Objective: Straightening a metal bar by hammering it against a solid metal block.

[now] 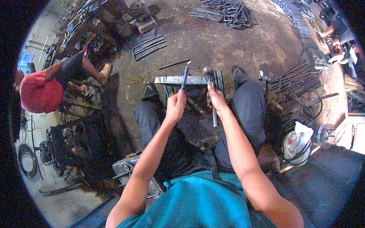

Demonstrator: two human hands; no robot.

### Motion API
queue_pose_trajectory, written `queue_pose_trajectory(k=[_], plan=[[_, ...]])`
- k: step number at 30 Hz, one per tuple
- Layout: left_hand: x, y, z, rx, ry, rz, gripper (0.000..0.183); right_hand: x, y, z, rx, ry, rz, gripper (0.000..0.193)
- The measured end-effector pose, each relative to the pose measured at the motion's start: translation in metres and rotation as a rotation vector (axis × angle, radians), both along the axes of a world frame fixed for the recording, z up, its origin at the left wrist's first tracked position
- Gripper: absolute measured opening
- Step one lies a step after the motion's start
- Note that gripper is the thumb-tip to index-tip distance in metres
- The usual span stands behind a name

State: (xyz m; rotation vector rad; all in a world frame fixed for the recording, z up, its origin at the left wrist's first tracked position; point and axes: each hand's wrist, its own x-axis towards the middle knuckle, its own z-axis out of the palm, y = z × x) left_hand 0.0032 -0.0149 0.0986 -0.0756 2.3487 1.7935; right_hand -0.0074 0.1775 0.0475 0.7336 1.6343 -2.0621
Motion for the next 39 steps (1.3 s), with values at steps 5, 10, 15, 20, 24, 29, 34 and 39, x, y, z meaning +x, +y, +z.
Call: queue_pose_trajectory(k=[5,10,15,20,24,29,34,39], plan=[[0.001,-0.008,0.0,-0.188,0.06,-0.084,0.049,-0.003,0.002,0.01,-0.059,-0.076,-0.006,0.057],[0.004,-0.004,0.005,-0.298,0.066,-0.071,0.049,-0.003,0.004,0.017,-0.085,-0.124,0.013,0.058],[0.007,-0.001,0.016,-0.302,0.101,0.002,0.047,-0.002,0.004,0.013,-0.095,-0.081,0.029,0.059],[0.006,-0.003,0.013,-0.274,0.075,0.038,0.045,-0.001,0.003,0.018,-0.105,-0.105,0.03,0.058],[0.006,-0.005,0.01,-0.255,0.109,0.05,0.044,-0.001,0.003,0.011,-0.133,-0.097,0.011,0.058],[0.006,-0.002,0.023,-0.299,0.079,0.055,0.041,-0.001,0.001,0.009,-0.075,-0.07,0.008,0.057],[0.008,-0.005,0.015,-0.356,0.123,0.096,0.035,0.001,-0.004,0.01,-0.102,-0.044,-0.032,0.055],[0.009,-0.001,0.025,-0.464,0.098,0.095,0.037,0.004,-0.015,0.017,0.008,0.011,-0.154,0.047]])
